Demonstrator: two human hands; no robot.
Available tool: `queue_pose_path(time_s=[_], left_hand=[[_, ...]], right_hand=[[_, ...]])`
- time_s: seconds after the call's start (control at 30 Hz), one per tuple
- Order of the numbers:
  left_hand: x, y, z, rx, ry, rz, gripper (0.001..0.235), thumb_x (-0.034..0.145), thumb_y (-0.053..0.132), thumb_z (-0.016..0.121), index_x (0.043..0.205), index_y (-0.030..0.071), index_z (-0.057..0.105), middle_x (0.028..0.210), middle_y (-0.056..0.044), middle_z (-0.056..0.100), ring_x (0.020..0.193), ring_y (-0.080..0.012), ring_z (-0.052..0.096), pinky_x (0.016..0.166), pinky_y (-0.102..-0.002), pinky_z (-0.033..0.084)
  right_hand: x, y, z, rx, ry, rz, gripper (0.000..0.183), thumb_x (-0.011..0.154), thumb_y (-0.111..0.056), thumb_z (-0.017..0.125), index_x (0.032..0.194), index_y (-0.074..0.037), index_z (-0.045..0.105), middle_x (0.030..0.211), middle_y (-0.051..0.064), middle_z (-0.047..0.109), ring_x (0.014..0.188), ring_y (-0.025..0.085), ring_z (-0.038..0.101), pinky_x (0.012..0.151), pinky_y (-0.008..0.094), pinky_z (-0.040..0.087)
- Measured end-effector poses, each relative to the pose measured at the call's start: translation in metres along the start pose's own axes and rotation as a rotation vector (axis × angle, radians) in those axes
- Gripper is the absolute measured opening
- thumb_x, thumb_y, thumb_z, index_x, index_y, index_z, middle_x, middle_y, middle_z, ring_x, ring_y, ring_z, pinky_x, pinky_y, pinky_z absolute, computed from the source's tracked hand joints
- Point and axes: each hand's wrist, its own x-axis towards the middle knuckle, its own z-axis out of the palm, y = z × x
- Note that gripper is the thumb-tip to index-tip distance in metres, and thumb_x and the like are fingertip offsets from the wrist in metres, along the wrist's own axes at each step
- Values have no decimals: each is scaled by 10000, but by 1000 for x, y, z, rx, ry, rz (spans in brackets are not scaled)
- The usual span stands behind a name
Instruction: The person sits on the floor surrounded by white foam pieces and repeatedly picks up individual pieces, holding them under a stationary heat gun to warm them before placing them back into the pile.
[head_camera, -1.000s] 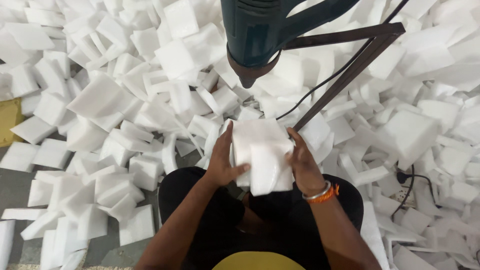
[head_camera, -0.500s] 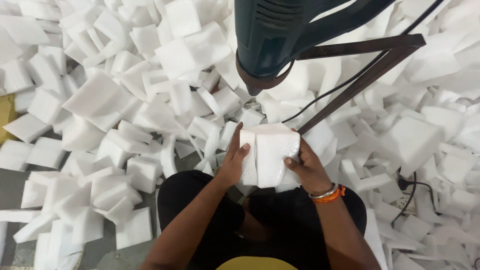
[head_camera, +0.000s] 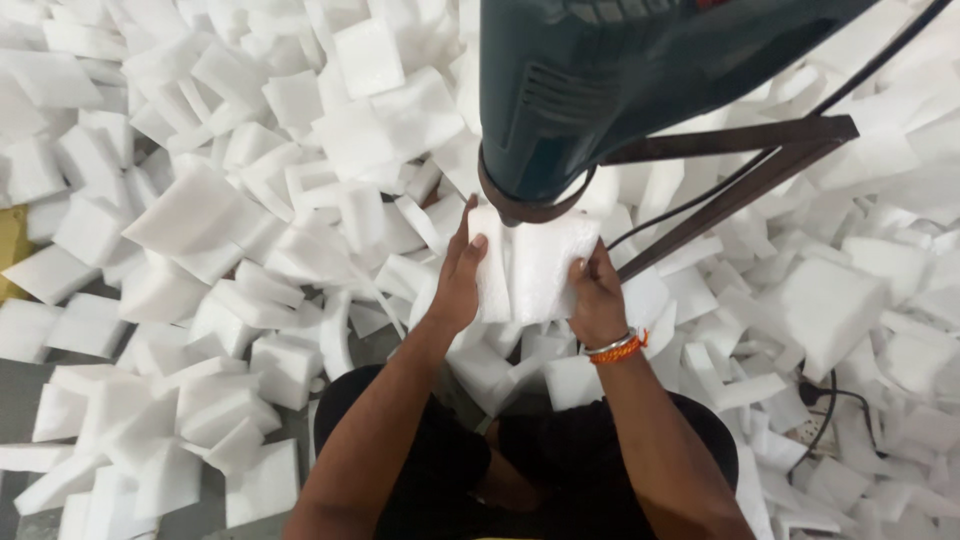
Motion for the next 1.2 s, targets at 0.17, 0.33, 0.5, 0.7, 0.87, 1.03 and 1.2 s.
queue_pose_path(time_s=[0.17,0.33,0.5,0.7,0.87,1.03,1.2], left_hand=[[19,18,-8,138,7,115,771,1064,540,321,1664,92,137,1630,-249,312,1515,-341,272,1230,-425,176],[21,5,-7,262,75,84,700,1101,494,178,1689,114,167,1126,-163,464,1080,-275,460,1139,-383,304],[2,-10,-4,377,98,140,657,1115,446,201,1670,98,146,1087,-120,468,1028,-241,440,1069,-374,330],[-36,-13,-1,449,115,146,663,1128,480,227,1663,95,159,1201,-158,467,1113,-283,444,1092,-394,317],[-64,-27,-3,572,45,-81,719,1078,533,242,1686,154,186,1215,-212,571,1221,-363,472,1136,-460,349],[-109,-31,-31,806,-90,216,993,874,630,579,1675,192,189,1656,-304,195,1471,-489,301,1183,-561,290],[-130,-13,-35,1010,-311,168,1453,524,744,867,1605,185,73,1625,-304,171,1445,-536,231,1128,-605,254]], right_hand=[[29,-16,11,136,-67,-48,670,1055,-357,588,1584,-32,337,1452,74,550,1304,185,547,1108,369,463],[28,-17,20,-21,-45,-136,617,1089,-279,590,1597,-12,363,1495,68,528,1343,156,503,1173,342,402],[8,-28,25,-104,35,-7,561,1046,-174,573,1553,-13,397,1447,69,560,1298,167,522,1119,346,423],[-25,-24,38,-251,126,17,526,1026,-130,571,1515,6,437,1423,104,589,1283,185,541,1100,342,434],[-59,-5,35,-151,147,171,528,1015,-138,567,1505,9,434,1422,113,585,1282,186,530,1099,333,418],[-77,-13,10,209,161,560,513,1001,-193,535,1465,19,473,1360,128,619,1195,249,610,1015,374,526],[-75,-29,-1,95,172,664,550,968,-271,603,1429,15,511,1341,123,619,1164,248,626,953,396,560]])
